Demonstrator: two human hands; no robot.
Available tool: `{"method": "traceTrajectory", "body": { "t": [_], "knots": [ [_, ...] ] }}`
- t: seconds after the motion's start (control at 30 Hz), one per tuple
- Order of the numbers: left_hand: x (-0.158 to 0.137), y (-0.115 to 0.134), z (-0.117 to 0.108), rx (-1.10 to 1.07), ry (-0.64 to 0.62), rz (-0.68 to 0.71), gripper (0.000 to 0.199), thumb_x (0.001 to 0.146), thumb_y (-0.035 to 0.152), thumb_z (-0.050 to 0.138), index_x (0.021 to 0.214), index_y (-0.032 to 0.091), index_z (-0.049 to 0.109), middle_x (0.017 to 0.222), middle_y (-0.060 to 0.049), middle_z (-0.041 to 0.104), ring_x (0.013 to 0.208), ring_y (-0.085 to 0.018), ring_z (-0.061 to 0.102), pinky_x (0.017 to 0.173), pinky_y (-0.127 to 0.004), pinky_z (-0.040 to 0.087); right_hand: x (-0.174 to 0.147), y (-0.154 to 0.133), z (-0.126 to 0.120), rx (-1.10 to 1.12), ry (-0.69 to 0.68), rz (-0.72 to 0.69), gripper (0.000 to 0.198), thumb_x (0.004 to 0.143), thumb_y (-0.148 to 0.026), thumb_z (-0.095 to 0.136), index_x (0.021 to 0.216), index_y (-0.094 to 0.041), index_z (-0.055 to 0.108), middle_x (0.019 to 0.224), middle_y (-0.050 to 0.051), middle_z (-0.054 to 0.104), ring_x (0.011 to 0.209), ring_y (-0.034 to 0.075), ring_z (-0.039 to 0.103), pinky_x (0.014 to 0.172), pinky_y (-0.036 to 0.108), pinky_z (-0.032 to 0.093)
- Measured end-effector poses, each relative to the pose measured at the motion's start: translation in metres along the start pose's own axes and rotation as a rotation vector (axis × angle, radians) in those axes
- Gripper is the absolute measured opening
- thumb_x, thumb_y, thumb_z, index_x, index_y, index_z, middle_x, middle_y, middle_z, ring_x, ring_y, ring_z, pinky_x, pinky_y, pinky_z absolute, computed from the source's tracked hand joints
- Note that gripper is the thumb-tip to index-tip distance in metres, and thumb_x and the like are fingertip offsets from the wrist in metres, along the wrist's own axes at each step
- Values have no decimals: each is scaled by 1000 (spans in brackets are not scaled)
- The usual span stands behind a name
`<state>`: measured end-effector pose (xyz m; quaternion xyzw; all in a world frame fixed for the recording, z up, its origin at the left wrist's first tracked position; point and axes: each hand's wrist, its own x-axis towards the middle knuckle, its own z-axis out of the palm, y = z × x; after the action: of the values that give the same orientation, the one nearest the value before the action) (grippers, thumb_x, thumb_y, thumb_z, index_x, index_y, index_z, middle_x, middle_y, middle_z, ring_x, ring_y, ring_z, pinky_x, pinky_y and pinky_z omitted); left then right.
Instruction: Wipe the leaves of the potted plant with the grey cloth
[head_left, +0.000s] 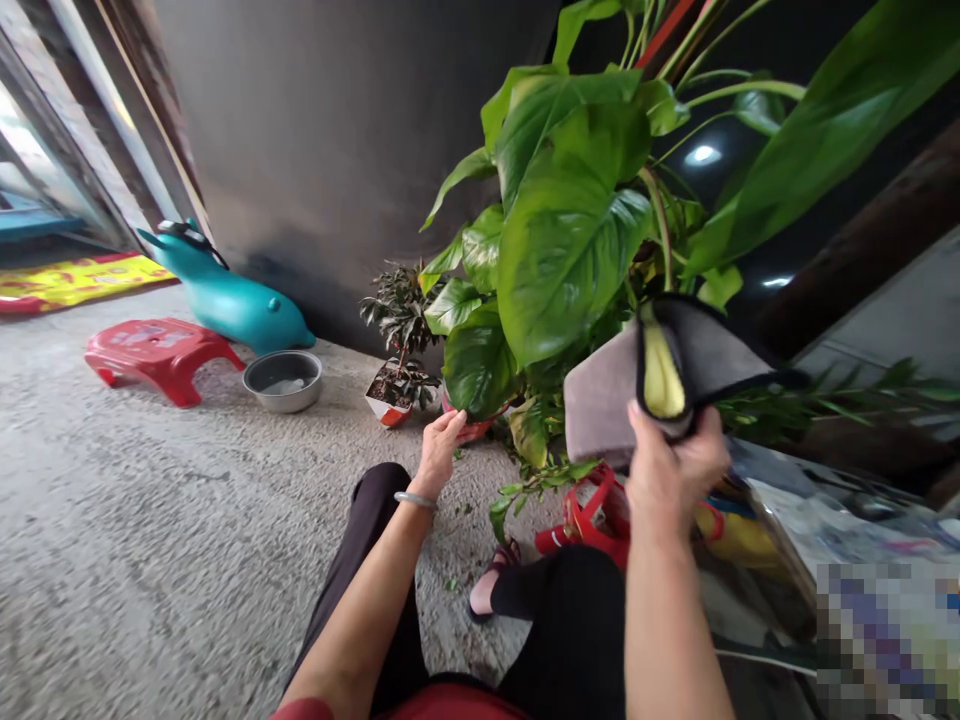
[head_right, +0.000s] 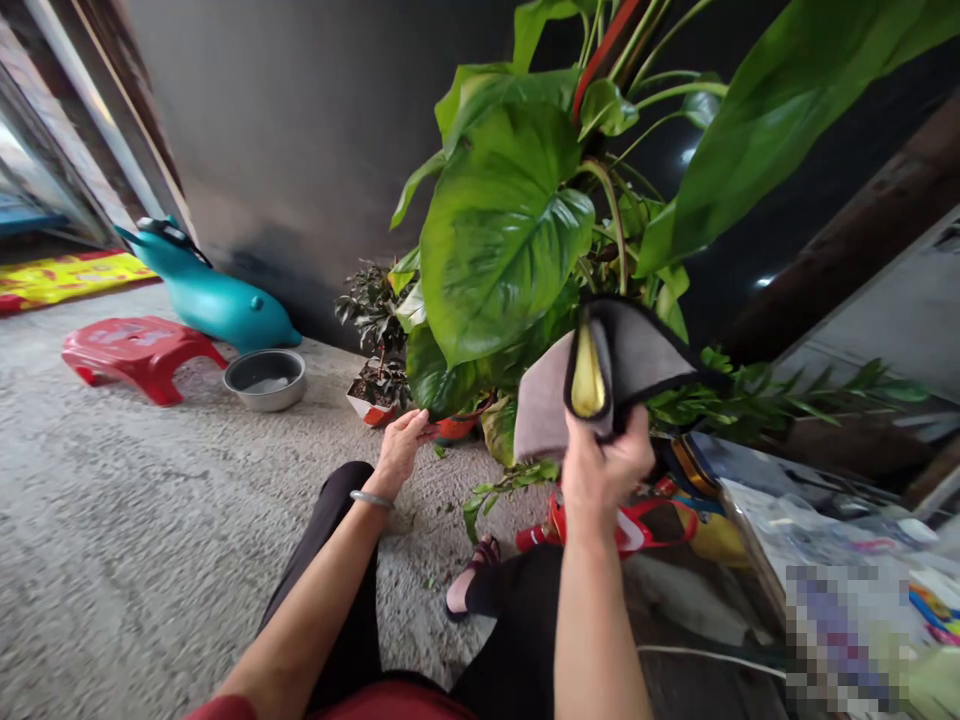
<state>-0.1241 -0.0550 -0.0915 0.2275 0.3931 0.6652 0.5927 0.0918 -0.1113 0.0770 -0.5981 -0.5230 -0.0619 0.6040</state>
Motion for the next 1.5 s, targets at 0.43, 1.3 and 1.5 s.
{"method": "traceTrajectory", "body": {
  "t": [0.43,1.3,1.5],
  "knots": [
    [3,5,-7,-22,20,-16,52,53,56,94,75,17,69,64,2,64,60,-14,60,63,-28,52,-53,10,-37,109,-568,145,39,71,-30,72,109,-23,81,100,7,83,93,31,75,86,41,60],
    [87,-89,-10,216,192,-218,42,70,13,85,109,17,71,114,-12,77,108,-23,72,91,-32,55,-202,111,-74,320,-615,1198,45,46,-41,91,85,-20,82,85,6,82,87,34,73,84,44,58],
    [128,-94,-1,242,64,-173,26,65,14,87,87,16,74,100,-12,80,120,-31,68,107,-39,49,-122,109,-55,548,-79,1294,49,52,-45,96,92,-24,78,93,3,83,94,31,76,90,47,61]
  ]
}}
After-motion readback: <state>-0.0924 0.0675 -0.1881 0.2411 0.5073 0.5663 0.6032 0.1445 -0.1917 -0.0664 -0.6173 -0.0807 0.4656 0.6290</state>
